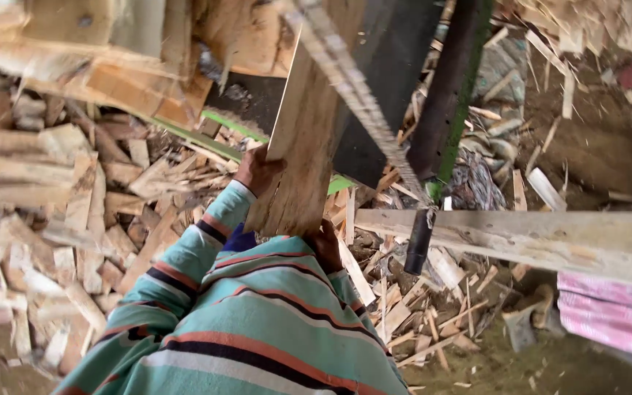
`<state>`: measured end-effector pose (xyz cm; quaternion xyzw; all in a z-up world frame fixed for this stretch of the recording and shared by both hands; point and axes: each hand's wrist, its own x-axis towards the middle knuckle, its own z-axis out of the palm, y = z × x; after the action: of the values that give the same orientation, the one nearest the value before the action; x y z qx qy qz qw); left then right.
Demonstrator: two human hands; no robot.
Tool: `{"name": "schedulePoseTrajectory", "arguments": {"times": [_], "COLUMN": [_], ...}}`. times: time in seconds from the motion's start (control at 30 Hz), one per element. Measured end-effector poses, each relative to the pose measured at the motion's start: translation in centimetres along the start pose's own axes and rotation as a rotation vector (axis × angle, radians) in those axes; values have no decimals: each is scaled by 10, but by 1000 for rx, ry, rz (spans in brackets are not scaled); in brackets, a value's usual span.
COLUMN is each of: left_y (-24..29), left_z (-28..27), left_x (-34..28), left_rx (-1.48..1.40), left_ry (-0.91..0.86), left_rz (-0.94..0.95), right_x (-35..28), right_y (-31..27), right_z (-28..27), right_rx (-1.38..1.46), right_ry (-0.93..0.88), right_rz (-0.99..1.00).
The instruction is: Cutting thin sheets of wood using a manual lever-operated machine.
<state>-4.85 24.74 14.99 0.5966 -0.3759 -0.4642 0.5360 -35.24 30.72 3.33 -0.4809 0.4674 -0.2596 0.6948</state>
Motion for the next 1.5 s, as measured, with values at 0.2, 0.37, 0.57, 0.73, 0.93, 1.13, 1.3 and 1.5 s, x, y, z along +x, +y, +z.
{"name": "schedulePoseTrajectory", "arguments": {"times": [0.2, 0.37, 0.57, 0.73, 0.93, 1.13, 1.3, 1.5], "left_y": [10, 25, 79, 111, 53, 12, -60, 27], "left_z": [-49, -109, -245, -493, -706, -503, -384, -349], "left_x": [-45, -79, -115, -88, -50, -92, -83, -13], "left_rx": [-206, -193, -509, 254, -688, -432, -521, -459], "left_ry": [144, 296, 504, 817, 886, 973, 519, 277], "left_rz": [124, 160, 212, 499, 396, 86, -218, -103], "right_x": [11, 38, 65, 134, 209, 152, 142, 128], "right_y": [-39, -93, -201, -319, -340, -195, -66, -32], "right_z": [29, 87, 237, 453, 653, 560, 402, 325], "right_rx": [-366, 215, -72, -51, -120, -390, -519, -396], "right_ry": [-220, -133, -254, -511, -620, -1159, -905, -601], "right_rz": [-400, -97, -161, -114, -397, -330, -354, 259]}}
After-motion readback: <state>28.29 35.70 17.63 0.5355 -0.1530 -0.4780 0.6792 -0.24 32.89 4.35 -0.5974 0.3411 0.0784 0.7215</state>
